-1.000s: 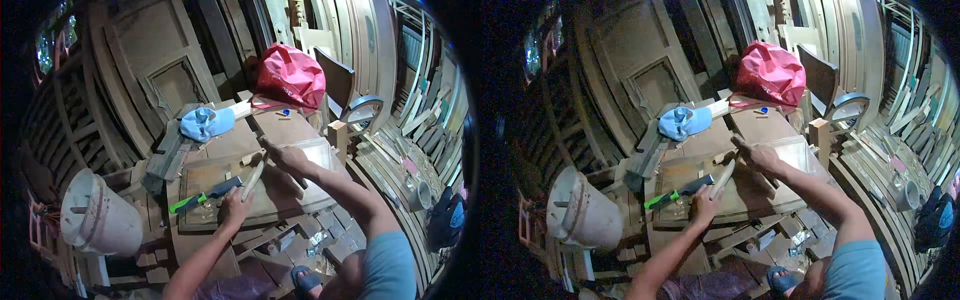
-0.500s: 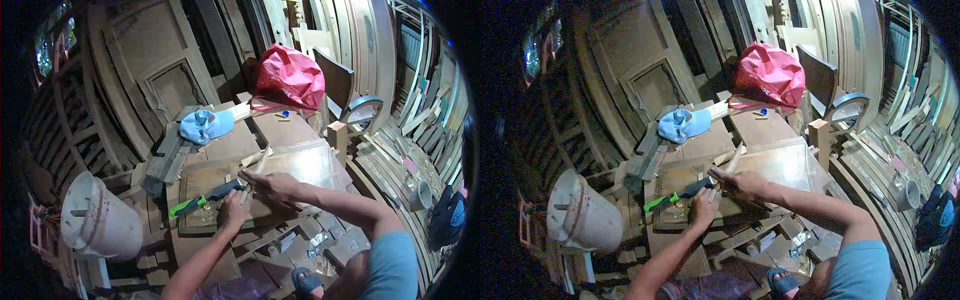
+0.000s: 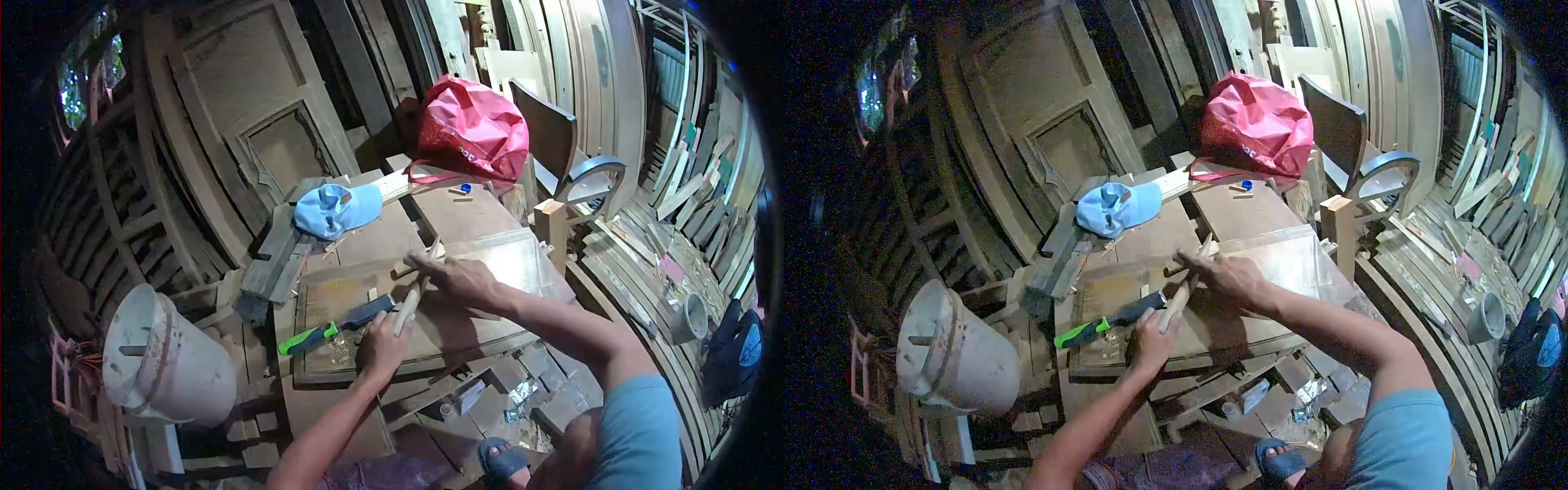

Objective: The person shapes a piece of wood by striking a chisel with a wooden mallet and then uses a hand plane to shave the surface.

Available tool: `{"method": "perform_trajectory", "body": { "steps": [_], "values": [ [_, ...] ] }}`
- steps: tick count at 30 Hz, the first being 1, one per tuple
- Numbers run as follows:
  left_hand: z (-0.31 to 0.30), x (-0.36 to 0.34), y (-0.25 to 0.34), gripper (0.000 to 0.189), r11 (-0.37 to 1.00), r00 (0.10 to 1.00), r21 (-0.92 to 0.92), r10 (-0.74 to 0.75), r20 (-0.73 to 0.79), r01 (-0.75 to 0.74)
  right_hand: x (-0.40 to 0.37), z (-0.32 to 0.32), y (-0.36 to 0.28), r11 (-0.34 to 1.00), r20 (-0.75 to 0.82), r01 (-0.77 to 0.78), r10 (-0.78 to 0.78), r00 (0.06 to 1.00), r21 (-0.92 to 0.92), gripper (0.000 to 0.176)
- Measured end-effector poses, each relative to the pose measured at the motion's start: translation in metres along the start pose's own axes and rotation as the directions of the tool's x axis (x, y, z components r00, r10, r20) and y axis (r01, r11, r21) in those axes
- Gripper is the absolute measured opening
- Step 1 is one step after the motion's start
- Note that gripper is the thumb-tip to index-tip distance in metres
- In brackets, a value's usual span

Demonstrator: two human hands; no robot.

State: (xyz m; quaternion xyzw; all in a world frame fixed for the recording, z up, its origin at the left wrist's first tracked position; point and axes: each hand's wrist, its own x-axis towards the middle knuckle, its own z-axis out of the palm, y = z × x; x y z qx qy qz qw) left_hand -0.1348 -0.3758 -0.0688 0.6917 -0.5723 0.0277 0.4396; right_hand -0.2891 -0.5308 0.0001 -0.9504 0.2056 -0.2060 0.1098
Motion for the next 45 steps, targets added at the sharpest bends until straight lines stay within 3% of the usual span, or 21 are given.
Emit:
{"method": "perform_trajectory", "body": {
  "steps": [3, 4, 6, 9, 12, 16, 18, 19, 20, 22, 24, 26, 28, 31, 32, 34, 36, 37, 40, 44, 45],
  "values": [
    [0.001, -0.001, -0.003, 0.032, 0.998, 0.997, 0.030, -0.064, 0.054, 0.062, 0.012, -0.016, 0.007, 0.978, 0.130, -0.149, 0.169, 0.977, -0.146, 0.069],
    [0.005, -0.003, -0.009, 0.034, 0.996, 0.993, 0.048, -0.083, 0.081, 0.079, 0.010, -0.018, 0.011, 0.992, 0.055, -0.087, 0.092, 0.994, -0.086, 0.060],
    [0.001, -0.002, -0.002, 0.033, 0.997, 0.996, 0.046, -0.066, 0.054, 0.063, 0.015, -0.020, 0.013, 0.973, 0.090, -0.174, 0.190, 0.978, -0.153, 0.070],
    [0.003, -0.001, -0.005, 0.033, 0.998, 0.999, 0.061, -0.028, 0.034, 0.026, 0.017, 0.003, 0.036, 0.975, -0.016, -0.137, 0.136, 0.991, -0.177, 0.070],
    [0.005, -0.003, -0.009, 0.033, 1.000, 1.000, 0.019, -0.007, 0.022, 0.007, 0.016, -0.002, 0.028, 0.969, 0.012, -0.146, 0.151, 0.988, -0.198, 0.067],
    [-0.006, 0.002, 0.007, 0.032, 0.999, 0.997, 0.021, -0.035, 0.069, 0.033, 0.004, 0.011, 0.015, 0.993, 0.162, -0.103, 0.092, 0.983, 0.061, 0.072],
    [-0.010, 0.003, 0.011, 0.028, 0.998, 0.994, 0.032, -0.048, 0.094, 0.045, 0.003, 0.000, -0.016, 0.991, 0.443, -0.126, 0.135, 0.886, -0.050, 0.075],
    [-0.006, 0.001, 0.003, 0.024, 0.997, 0.996, 0.070, 0.014, 0.087, -0.020, -0.005, 0.016, -0.013, 0.995, 0.417, -0.061, 0.020, 0.909, 0.085, 0.080],
    [-0.001, -0.002, -0.006, 0.020, 0.991, 0.994, 0.107, 0.074, 0.083, -0.083, -0.003, -0.010, -0.041, 0.996, 0.529, -0.087, 0.066, 0.846, 0.016, 0.081],
    [0.005, -0.008, -0.020, 0.015, 0.974, 0.987, 0.181, 0.120, 0.105, -0.138, -0.011, -0.020, -0.057, 0.972, 0.488, -0.045, -0.075, 0.870, 0.229, 0.082],
    [-0.010, -0.006, -0.002, 0.017, 0.987, 0.973, 0.151, -0.082, 0.213, 0.051, -0.016, -0.010, -0.053, 0.973, 0.445, 0.018, -0.122, 0.887, 0.231, 0.078],
    [-0.002, -0.011, -0.016, 0.020, 0.975, 0.956, 0.214, -0.122, 0.267, 0.065, -0.019, 0.004, -0.047, 0.970, 0.396, 0.081, -0.169, 0.903, 0.230, 0.075],
    [0.008, -0.012, -0.032, 0.020, 0.983, 0.981, 0.170, 0.035, 0.190, -0.068, -0.019, 0.018, -0.041, 0.988, 0.421, -0.007, -0.059, 0.905, 0.154, 0.074],
    [-0.004, 0.001, 0.002, 0.020, 0.966, 0.980, 0.225, 0.086, 0.182, -0.126, -0.011, 0.009, -0.024, 0.987, 0.359, -0.129, 0.087, 0.929, 0.093, 0.073],
    [-0.007, 0.001, 0.009, 0.020, 0.966, 0.979, 0.227, 0.086, 0.183, -0.127, -0.009, 0.007, -0.012, 0.982, 0.148, -0.012, -0.017, 0.989, 0.191, 0.070],
    [-0.012, 0.003, 0.018, 0.020, 0.993, 0.987, 0.081, -0.095, 0.128, 0.085, 0.002, -0.004, 0.002, 0.991, 0.128, -0.105, 0.094, 0.987, 0.082, 0.061],
    [-0.007, 0.001, 0.010, 0.029, 0.995, 0.996, 0.099, -0.002, 0.088, -0.007, 0.008, -0.020, 0.004, 0.986, 0.152, -0.157, 0.163, 0.975, -0.051, 0.060],
    [-0.005, 0.000, 0.008, 0.031, 0.988, 0.992, 0.152, -0.020, 0.128, 0.000, 0.006, -0.016, 0.015, 0.999, 0.058, -0.042, 0.042, 0.997, 0.006, 0.060],
    [-0.002, -0.001, 0.003, 0.035, 0.978, 0.989, 0.205, 0.000, 0.149, -0.031, 0.003, 0.003, 0.027, 0.993, 0.035, -0.113, 0.113, 0.993, -0.023, 0.058],
    [-0.002, -0.003, 0.011, 0.042, 0.958, 0.991, 0.259, 0.100, 0.092, -0.121, -0.007, 0.028, 0.060, 0.985, 0.199, -0.173, 0.170, 0.965, 0.001, 0.058],
    [-0.006, -0.002, 0.013, 0.047, 0.960, 0.985, 0.265, 0.046, 0.166, -0.089, -0.006, 0.038, 0.065, 0.989, 0.183, -0.133, 0.143, 0.973, -0.070, 0.058]
  ]
}}
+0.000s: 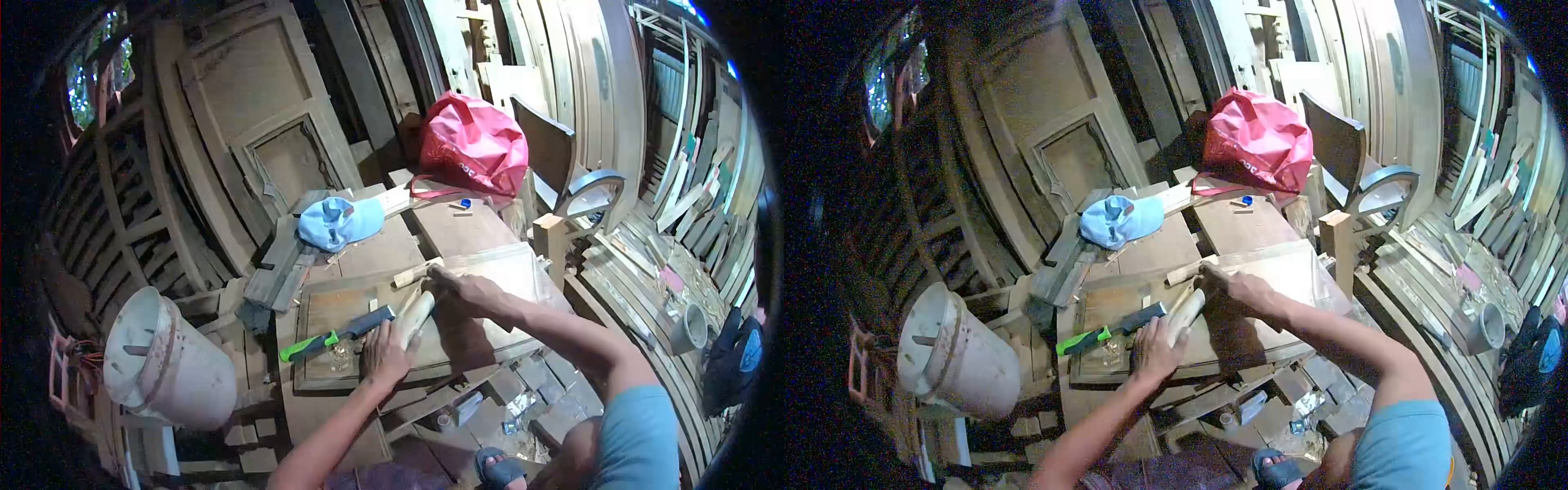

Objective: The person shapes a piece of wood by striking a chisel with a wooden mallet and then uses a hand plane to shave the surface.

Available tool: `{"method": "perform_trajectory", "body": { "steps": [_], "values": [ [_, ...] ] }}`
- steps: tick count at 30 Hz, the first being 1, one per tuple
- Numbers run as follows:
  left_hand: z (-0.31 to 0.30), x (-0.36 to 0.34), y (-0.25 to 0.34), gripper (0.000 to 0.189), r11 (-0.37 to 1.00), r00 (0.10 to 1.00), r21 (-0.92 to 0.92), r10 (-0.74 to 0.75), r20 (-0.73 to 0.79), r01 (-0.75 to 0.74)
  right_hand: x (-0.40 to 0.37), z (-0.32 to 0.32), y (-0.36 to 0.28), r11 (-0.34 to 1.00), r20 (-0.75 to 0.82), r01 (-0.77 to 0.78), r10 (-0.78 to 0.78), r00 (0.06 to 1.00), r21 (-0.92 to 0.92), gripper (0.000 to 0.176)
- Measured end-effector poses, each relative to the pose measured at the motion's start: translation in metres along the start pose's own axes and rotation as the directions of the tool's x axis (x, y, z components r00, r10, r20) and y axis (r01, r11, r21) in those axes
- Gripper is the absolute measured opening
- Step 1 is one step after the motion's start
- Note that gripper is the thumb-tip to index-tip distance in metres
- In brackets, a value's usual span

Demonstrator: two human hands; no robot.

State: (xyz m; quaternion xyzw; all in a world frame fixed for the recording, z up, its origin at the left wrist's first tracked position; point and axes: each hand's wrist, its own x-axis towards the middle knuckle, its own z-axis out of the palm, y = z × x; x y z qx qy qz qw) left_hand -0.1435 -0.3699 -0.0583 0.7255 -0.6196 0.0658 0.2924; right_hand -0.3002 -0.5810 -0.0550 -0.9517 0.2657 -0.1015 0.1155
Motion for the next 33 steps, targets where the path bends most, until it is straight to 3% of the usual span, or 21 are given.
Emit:
{"method": "perform_trajectory", "body": {
  "steps": [1, 3, 4, 5, 7, 8, 9, 11, 12, 15, 17, 19, 20, 21, 24, 29, 31, 33],
  "values": [
    [-0.001, 0.000, -0.001, 0.047, 1.000, 1.000, -0.002, -0.004, -0.001, 0.004, -0.003, 0.008, 0.007, 1.000, 0.004, 0.002, -0.002, 1.000, -0.001, 0.058],
    [0.003, 0.000, -0.003, 0.050, 0.999, 1.000, -0.034, -0.003, 0.022, 0.003, -0.019, -0.019, -0.020, 0.997, 0.001, 0.062, -0.062, 0.998, -0.037, 0.081],
    [0.031, -0.007, -0.020, 0.051, 0.995, 0.986, 0.057, 0.087, -0.141, -0.080, -0.009, 0.009, 0.000, 0.993, -0.035, 0.102, -0.100, 0.994, 0.066, 0.082],
    [0.026, -0.006, -0.017, 0.051, 0.995, 0.987, 0.059, 0.084, -0.139, -0.077, -0.015, 0.007, -0.012, 0.992, -0.033, 0.104, -0.102, 0.994, 0.069, 0.082],
    [0.010, 0.000, -0.008, 0.050, 0.999, 1.000, -0.047, -0.004, 0.004, 0.004, -0.030, -0.013, -0.057, 0.994, 0.133, 0.072, -0.082, 0.988, 0.077, 0.084],
    [0.012, -0.002, -0.009, 0.050, 0.999, 1.000, -0.034, 0.003, 0.001, -0.003, -0.034, -0.014, -0.069, 0.982, 0.210, 0.070, -0.106, 0.972, 0.174, 0.082],
    [0.010, -0.004, -0.010, 0.050, 0.999, 1.000, -0.033, 0.002, 0.004, -0.001, -0.046, -0.042, -0.106, 0.989, 0.249, 0.055, -0.088, 0.964, 0.138, 0.078],
    [0.007, -0.005, -0.010, 0.050, 0.992, 0.990, -0.001, -0.124, 0.070, 0.125, -0.042, -0.012, -0.106, 0.999, 0.265, 0.032, -0.020, 0.964, -0.043, 0.075],
    [0.005, -0.007, -0.009, 0.047, 0.991, 0.990, -0.020, -0.128, 0.063, 0.129, -0.042, -0.015, -0.100, 0.999, 0.276, 0.025, -0.035, 0.961, 0.041, 0.069],
    [0.010, -0.011, -0.012, 0.045, 0.994, 0.996, -0.065, -0.087, -0.030, 0.085, -0.032, -0.039, -0.086, 0.998, 0.319, -0.066, 0.062, 0.946, 0.002, 0.064],
    [0.006, -0.011, -0.011, 0.045, 0.997, 0.997, -0.046, -0.065, -0.038, 0.063, -0.027, -0.029, -0.042, 0.982, 0.016, 0.119, -0.122, 0.992, 0.149, 0.064],
    [0.008, -0.011, -0.012, 0.045, 0.990, 0.996, -0.120, -0.074, -0.040, 0.069, -0.011, -0.010, 0.006, 0.998, -0.052, -0.026, 0.029, 0.998, 0.054, 0.066],
    [0.008, -0.010, -0.013, 0.044, 0.990, 0.996, -0.122, -0.071, -0.046, 0.065, -0.012, -0.020, 0.011, 0.988, 0.012, -0.151, 0.151, 0.988, -0.040, 0.065],
    [0.009, -0.010, -0.012, 0.044, 0.990, 0.996, -0.124, -0.070, -0.046, 0.064, -0.014, -0.040, 0.006, 0.976, 0.070, -0.218, 0.216, 0.974, 0.022, 0.064],
    [0.006, -0.009, -0.009, 0.041, 0.997, 0.996, -0.061, -0.051, -0.077, 0.046, -0.014, -0.032, 0.021, 0.985, 0.040, -0.171, 0.172, 0.984, -0.033, 0.066],
    [0.004, -0.010, -0.010, 0.036, 0.990, 0.993, -0.114, -0.088, -0.082, 0.078, -0.022, -0.024, 0.000, 0.982, -0.052, -0.154, 0.149, 0.987, -0.113, 0.072],
    [-0.002, -0.010, -0.007, 0.034, 0.992, 0.994, -0.116, -0.054, -0.099, 0.042, -0.024, -0.031, -0.006, 0.983, -0.077, -0.150, 0.143, 0.987, -0.107, 0.070],
    [-0.005, -0.009, -0.006, 0.031, 0.993, 0.993, -0.117, -0.021, -0.118, 0.007, -0.028, -0.042, -0.013, 0.999, -0.197, -0.045, 0.044, 0.979, 0.001, 0.068]
  ]
}}
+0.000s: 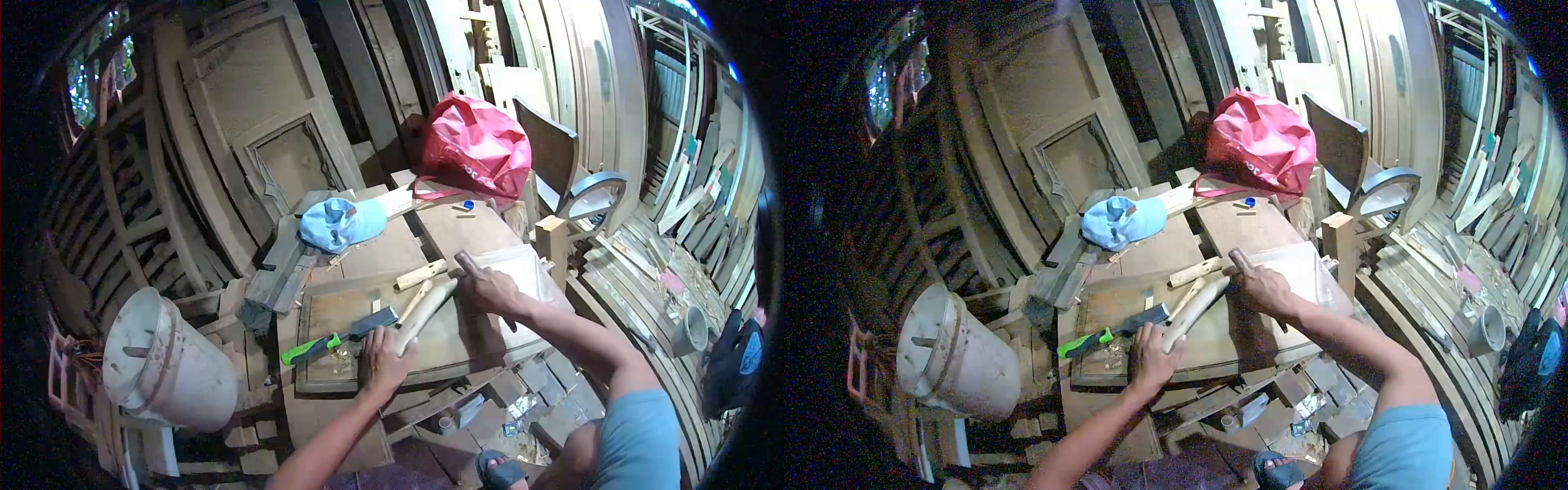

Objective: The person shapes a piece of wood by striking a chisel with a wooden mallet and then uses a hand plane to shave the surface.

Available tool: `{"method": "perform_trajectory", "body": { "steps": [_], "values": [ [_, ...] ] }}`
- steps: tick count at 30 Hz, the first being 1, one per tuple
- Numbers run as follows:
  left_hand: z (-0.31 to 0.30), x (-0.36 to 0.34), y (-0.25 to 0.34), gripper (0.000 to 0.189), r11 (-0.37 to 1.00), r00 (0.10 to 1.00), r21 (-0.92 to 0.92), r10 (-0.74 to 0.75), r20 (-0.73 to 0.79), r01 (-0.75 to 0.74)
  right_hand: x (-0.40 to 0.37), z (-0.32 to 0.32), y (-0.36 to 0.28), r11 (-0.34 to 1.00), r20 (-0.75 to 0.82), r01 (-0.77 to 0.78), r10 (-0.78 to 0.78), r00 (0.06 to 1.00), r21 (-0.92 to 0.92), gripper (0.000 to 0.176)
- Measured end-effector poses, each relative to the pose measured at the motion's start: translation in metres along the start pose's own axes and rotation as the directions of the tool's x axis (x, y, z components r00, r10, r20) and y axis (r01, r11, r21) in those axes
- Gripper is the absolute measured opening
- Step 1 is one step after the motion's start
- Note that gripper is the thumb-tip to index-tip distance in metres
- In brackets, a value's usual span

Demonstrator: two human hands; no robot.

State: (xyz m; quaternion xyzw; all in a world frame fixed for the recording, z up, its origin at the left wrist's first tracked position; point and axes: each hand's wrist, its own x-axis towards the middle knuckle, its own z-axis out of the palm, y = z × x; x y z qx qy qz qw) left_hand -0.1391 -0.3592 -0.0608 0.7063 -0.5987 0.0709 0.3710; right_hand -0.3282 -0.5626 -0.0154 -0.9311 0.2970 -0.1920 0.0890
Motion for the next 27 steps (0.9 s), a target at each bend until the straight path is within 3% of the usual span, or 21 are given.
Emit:
{"method": "perform_trajectory", "body": {
  "steps": [1, 4, 6, 8, 9, 10, 12, 14, 15, 16, 18, 20, 21, 23, 27],
  "values": [
    [0.002, -0.001, -0.002, 0.032, 1.000, 1.000, -0.001, -0.010, -0.006, 0.010, 0.004, -0.002, -0.003, 0.980, 0.117, -0.199, 0.200, 0.973, -0.023, 0.071],
    [0.004, 0.000, -0.003, 0.030, 1.000, 1.000, 0.021, -0.007, -0.015, 0.008, 0.006, -0.007, -0.013, 0.977, 0.121, -0.214, 0.213, 0.969, -0.007, 0.075],
    [0.003, 0.001, -0.002, 0.028, 1.000, 1.000, 0.008, -0.004, 0.005, 0.004, 0.008, 0.009, -0.012, 0.990, 0.090, -0.141, 0.140, 0.986, 0.007, 0.081],
    [-0.001, 0.002, 0.002, 0.026, 1.000, 1.000, -0.014, -0.015, 0.018, 0.015, 0.007, 0.020, -0.019, 0.990, 0.134, -0.038, 0.020, 0.991, 0.138, 0.082],
    [-0.002, 0.003, 0.004, 0.024, 0.999, 0.999, -0.034, -0.021, 0.031, 0.022, 0.010, 0.022, -0.031, 0.991, 0.229, -0.124, 0.108, 0.967, 0.056, 0.082],
    [0.000, 0.003, 0.003, 0.024, 0.999, 0.999, -0.032, -0.020, 0.032, 0.021, 0.004, 0.022, -0.041, 1.000, 0.207, -0.031, 0.031, 0.978, -0.003, 0.080],
    [0.008, 0.003, -0.003, 0.022, 0.938, 0.989, -0.337, -0.122, -0.086, 0.086, 0.004, 0.024, -0.065, 0.962, 0.196, 0.135, -0.183, 0.963, 0.237, 0.080],
    [0.017, -0.001, -0.012, 0.020, 0.942, 0.981, -0.315, -0.157, -0.112, 0.115, 0.001, 0.022, -0.088, 0.981, 0.384, 0.183, -0.195, 0.903, 0.067, 0.081],
    [0.019, -0.001, -0.015, 0.019, 0.954, 0.978, -0.278, -0.152, -0.144, 0.107, -0.001, 0.025, -0.095, 0.979, 0.416, 0.148, -0.194, 0.889, 0.141, 0.081],
    [0.021, -0.003, -0.018, 0.019, 0.965, 0.974, -0.241, -0.145, -0.175, 0.101, 0.000, 0.022, -0.100, 0.979, 0.416, 0.146, -0.193, 0.889, 0.142, 0.081],
    [0.010, -0.001, -0.009, 0.021, 0.947, 0.978, -0.283, -0.185, -0.097, 0.151, 0.000, 0.012, -0.105, 0.982, 0.406, 0.147, -0.185, 0.895, 0.122, 0.080],
    [-0.001, 0.002, 0.002, 0.028, 0.996, 0.999, -0.074, -0.047, 0.007, 0.048, 0.002, 0.018, -0.094, 0.973, 0.345, 0.225, -0.227, 0.911, 0.048, 0.080],
    [-0.004, 0.003, 0.005, 0.038, 0.993, 0.986, -0.047, -0.100, 0.131, 0.107, 0.006, 0.019, -0.088, 0.987, 0.338, 0.161, -0.160, 0.928, 0.024, 0.077],
    [0.019, -0.006, -0.014, 0.041, 0.996, 0.991, -0.008, -0.089, 0.099, 0.090, 0.018, 0.015, -0.070, 0.998, 0.369, 0.057, -0.049, 0.928, -0.012, 0.075],
    [0.024, -0.007, -0.021, 0.047, 0.996, 0.993, 0.043, -0.085, 0.082, 0.082, 0.037, 0.025, -0.013, 1.000, 0.283, -0.022, 0.025, 0.959, -0.016, 0.068]
  ]
}}
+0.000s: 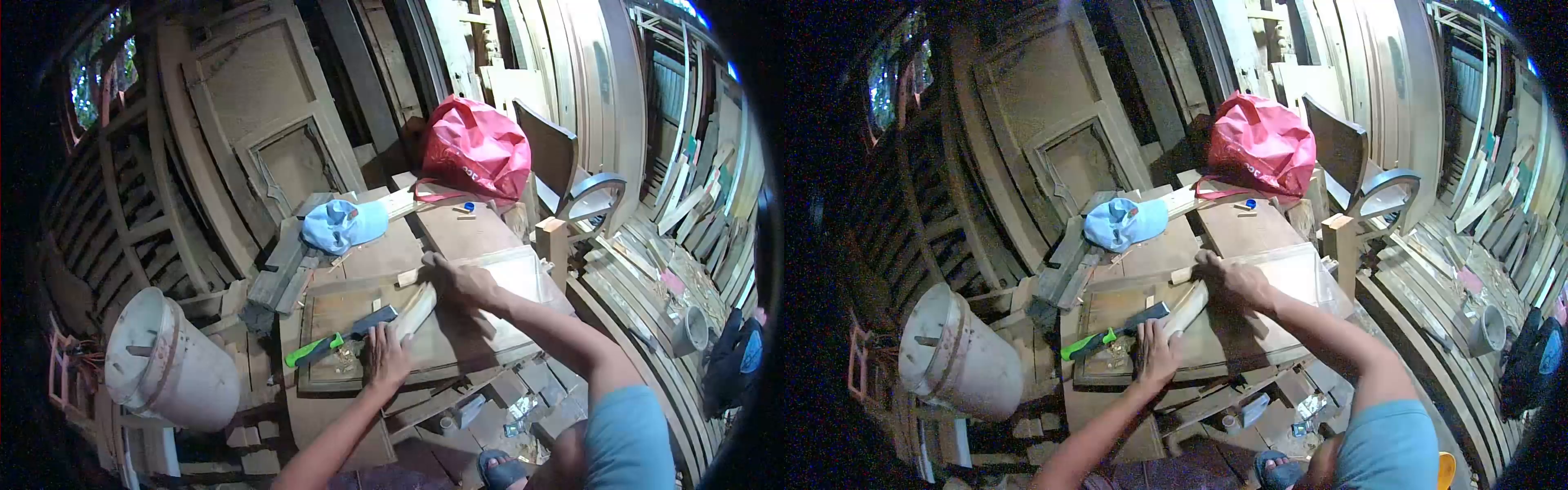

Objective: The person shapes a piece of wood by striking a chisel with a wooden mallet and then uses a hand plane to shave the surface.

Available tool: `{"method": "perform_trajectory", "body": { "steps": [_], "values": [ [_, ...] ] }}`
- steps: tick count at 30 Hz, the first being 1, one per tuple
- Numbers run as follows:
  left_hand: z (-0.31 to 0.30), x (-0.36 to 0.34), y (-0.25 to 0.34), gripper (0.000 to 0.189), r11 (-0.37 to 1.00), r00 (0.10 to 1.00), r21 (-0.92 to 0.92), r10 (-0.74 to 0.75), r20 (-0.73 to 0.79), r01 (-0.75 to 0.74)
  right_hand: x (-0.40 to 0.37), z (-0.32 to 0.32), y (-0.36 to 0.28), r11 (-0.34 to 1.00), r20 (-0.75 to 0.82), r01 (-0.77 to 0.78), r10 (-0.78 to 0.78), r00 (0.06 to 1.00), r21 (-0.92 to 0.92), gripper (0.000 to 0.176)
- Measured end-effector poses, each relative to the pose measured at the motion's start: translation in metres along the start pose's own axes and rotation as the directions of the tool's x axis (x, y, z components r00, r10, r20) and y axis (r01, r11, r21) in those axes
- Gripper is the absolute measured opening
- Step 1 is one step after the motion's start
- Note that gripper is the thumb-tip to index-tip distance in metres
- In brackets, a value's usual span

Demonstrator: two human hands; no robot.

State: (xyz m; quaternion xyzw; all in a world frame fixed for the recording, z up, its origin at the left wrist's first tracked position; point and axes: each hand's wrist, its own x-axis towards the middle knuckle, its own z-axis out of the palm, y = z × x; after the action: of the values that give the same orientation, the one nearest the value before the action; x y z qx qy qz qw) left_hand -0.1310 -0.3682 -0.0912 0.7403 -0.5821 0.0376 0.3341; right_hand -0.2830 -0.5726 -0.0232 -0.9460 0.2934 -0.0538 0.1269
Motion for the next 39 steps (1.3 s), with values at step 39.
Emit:
{"method": "perform_trajectory", "body": {
  "steps": [39],
  "values": [
    [-0.015, 0.004, 0.012, 0.027, 0.996, 0.993, -0.051, 0.074, -0.094, -0.079, -0.049, 0.002, -0.076, 0.980, 0.077, 0.197, -0.197, 0.977, 0.003, 0.082]
  ]
}}
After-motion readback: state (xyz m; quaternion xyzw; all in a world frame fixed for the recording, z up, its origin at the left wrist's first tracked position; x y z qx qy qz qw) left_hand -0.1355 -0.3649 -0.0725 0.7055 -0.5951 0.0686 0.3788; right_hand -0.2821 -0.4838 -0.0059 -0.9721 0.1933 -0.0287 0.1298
